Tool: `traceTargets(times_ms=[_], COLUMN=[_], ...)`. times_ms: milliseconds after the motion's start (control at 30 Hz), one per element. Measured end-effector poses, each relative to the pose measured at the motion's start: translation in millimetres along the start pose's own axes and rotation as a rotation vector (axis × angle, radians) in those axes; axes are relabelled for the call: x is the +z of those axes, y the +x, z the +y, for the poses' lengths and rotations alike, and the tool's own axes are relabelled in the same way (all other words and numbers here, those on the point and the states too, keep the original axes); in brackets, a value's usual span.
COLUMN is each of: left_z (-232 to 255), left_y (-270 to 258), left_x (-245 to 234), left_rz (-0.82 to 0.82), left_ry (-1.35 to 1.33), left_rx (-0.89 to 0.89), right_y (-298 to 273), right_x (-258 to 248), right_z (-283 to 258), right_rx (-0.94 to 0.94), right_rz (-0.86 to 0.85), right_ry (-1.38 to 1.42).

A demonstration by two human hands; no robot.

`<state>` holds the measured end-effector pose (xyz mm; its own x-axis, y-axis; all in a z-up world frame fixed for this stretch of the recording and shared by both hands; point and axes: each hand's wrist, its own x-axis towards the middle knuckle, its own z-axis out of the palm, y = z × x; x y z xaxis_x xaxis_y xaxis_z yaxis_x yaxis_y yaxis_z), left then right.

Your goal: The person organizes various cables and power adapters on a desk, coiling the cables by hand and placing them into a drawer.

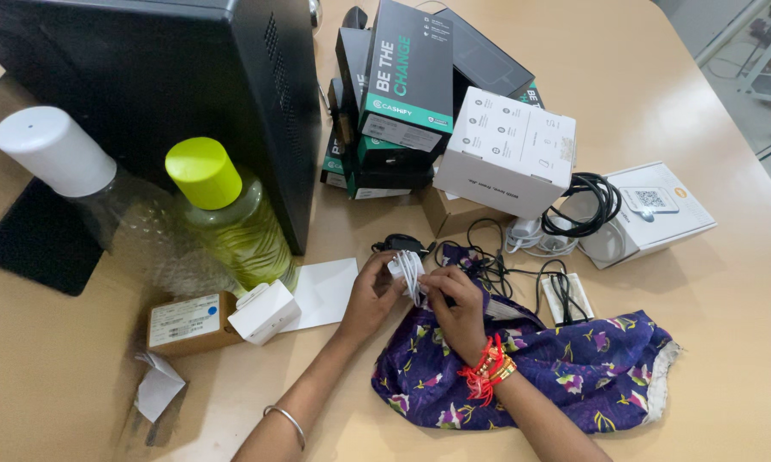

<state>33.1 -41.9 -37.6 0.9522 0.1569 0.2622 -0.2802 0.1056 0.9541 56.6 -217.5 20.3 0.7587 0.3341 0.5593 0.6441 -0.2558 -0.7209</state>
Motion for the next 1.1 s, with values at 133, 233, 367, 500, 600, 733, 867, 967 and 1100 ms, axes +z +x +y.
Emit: traceTargets(times_ms=[133, 233, 367, 500, 600, 733, 867, 967, 1100], left_z=[11.0, 17.5, 19.7, 20.9, 20.5, 27.9, 10.0, -10.3, -25.7], left_y=[-1.0, -3.4, -3.5, -2.6, -6.7, -7.9, -5.1, -2.4, 2.3], left_x=[-0.1, -1.4, 0.2, -0.4, 1.4, 5.6, 3.0, -3.8, -9.0], left_rz=[-0.037, -0.084, -0.129, -0.146, -0.132, -0.044, -0.025, 0.005, -0.033], left_ry=[0.097, 0.063, 0.174, 0.118, 0.09, 0.296, 0.277, 0.126, -0.116], left_rx=[-0.058, -0.053, 0.042, 0.021, -0.002, 0.02, 0.002, -0.003, -0.077], right_y=[-0.5, -4.9, -9.5, -7.8, -12.3, -7.9, -1.7, 4.1, 1.6], right_x=[0.0, -0.2, 6.8, 6.0, 6.1, 5.0, 3.5, 0.7, 1.6], right_z=[3.4, 7.5, 21.8, 36.3, 41.2, 33.3, 17.3, 3.3, 3.9], right_rx=[-0.108, -0.116, 0.132, 0.161, 0.176, 0.049, 0.082, -0.077, -0.109], right_rz=[-0.025, -0.034, 0.022, -0.009, -0.074, -0.141, -0.158, -0.241, -0.234], right_ry=[-0.007, -0.009, 0.147, 0.244, 0.333, 0.226, 0.139, 0.173, 0.146])
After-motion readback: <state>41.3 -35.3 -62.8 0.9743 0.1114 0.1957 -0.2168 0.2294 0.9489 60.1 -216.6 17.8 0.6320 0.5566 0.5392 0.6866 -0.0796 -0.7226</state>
